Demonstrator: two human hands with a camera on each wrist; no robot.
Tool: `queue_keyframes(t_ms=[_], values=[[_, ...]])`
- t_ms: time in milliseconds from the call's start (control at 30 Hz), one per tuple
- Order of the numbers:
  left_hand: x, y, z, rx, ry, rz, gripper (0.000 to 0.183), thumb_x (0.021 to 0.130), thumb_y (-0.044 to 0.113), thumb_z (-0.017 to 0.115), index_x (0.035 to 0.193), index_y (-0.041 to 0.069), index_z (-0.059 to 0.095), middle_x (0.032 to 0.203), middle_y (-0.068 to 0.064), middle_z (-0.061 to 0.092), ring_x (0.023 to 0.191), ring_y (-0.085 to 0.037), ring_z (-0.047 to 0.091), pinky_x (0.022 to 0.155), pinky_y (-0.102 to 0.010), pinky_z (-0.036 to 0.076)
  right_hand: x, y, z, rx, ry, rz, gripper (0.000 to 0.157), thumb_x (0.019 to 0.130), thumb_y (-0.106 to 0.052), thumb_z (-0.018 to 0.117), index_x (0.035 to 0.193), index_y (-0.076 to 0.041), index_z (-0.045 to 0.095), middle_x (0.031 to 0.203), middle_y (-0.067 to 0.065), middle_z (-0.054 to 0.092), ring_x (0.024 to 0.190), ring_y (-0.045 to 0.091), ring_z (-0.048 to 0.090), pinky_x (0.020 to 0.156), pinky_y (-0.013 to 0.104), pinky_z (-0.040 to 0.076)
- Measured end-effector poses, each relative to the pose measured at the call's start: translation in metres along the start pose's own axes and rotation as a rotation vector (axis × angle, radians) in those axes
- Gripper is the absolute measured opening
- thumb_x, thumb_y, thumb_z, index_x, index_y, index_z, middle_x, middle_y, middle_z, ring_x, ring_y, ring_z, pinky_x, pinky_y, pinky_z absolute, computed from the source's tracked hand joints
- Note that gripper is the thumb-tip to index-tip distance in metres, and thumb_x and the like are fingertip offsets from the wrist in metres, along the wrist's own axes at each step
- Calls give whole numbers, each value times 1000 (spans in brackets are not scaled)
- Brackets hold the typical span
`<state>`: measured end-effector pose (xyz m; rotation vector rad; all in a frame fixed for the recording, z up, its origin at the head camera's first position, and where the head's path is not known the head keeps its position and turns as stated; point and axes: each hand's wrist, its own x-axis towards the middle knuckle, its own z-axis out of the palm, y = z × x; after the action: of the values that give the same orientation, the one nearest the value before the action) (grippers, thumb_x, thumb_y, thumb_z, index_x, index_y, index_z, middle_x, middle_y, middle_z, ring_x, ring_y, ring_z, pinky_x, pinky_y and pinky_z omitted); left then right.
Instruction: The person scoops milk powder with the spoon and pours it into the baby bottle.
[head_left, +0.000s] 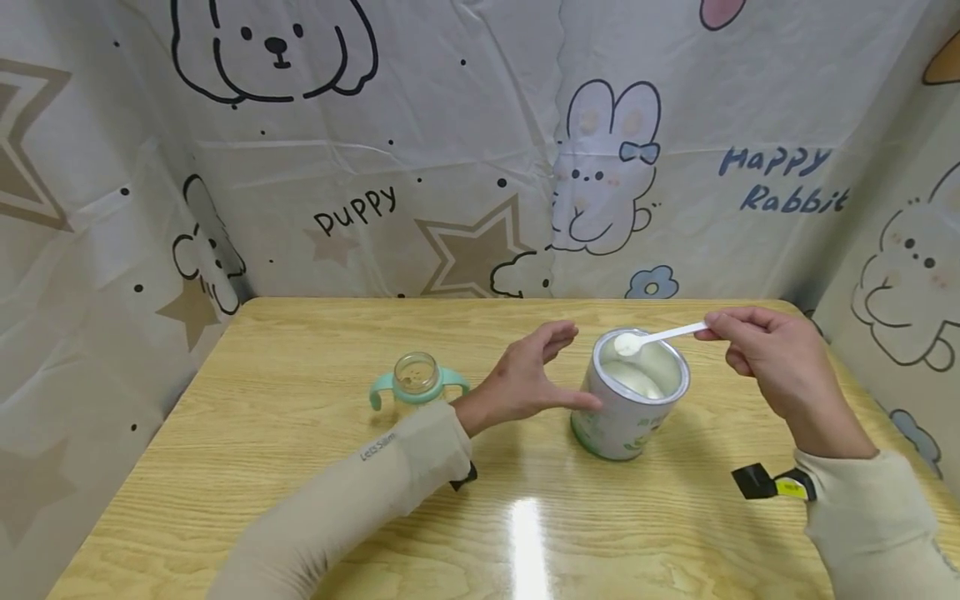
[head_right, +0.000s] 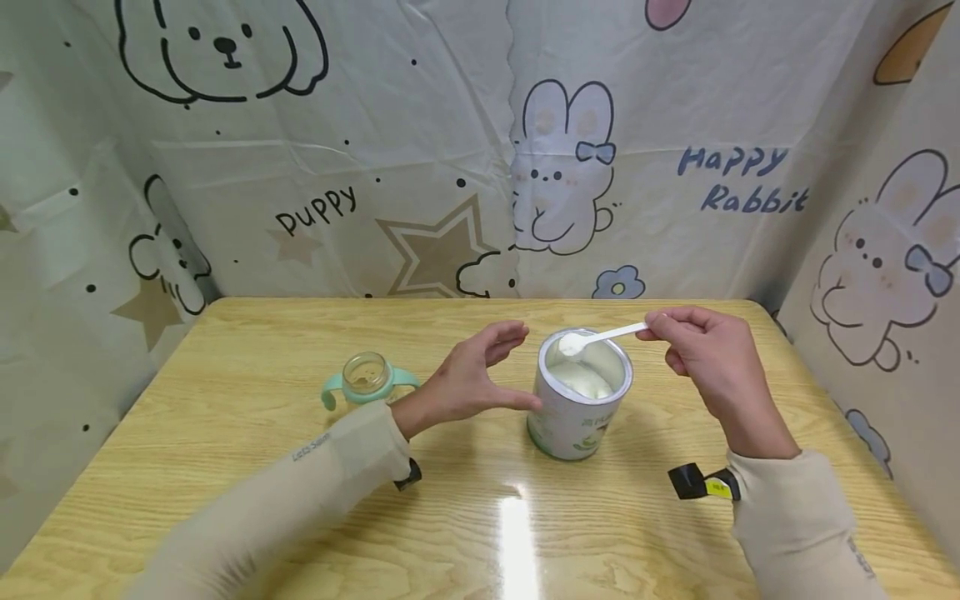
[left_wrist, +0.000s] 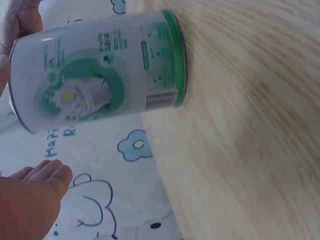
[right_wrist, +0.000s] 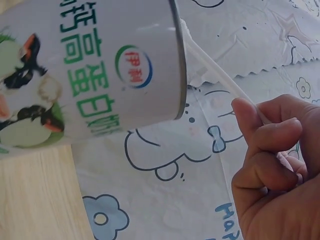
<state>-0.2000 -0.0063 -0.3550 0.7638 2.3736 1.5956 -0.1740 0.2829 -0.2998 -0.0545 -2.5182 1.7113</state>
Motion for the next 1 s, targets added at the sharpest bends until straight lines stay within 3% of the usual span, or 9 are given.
queue_keyframes(t_ms=[233,500,1000], values=[[-7,-3,-15,-19,13,-14,99,72,21,93,152,8,36,154,-6,42,141,-17,40,112,-32,39,3,-7,6,122,-14,-14,13,97,-18,68,87,-21,75,78,-11,73,52,7,46,44,18,37],[-15,-4,-25,-16,18,-17,96,73,22,92,152,8,37,155,-8,42,142,-18,39,113,-38,39,3,-15,14,140,-34,1,11,97,-21,69,87,-21,74,80,-11,73,53,7,47,45,16,38],[-25,2,-50,9,46,-27,96,72,18,93,150,5,39,154,-7,42,141,-18,41,113,-34,39,4,-26,38,199,-62,-20,7,95,-22,72,90,-17,74,80,-7,73,53,7,47,46,15,41]])
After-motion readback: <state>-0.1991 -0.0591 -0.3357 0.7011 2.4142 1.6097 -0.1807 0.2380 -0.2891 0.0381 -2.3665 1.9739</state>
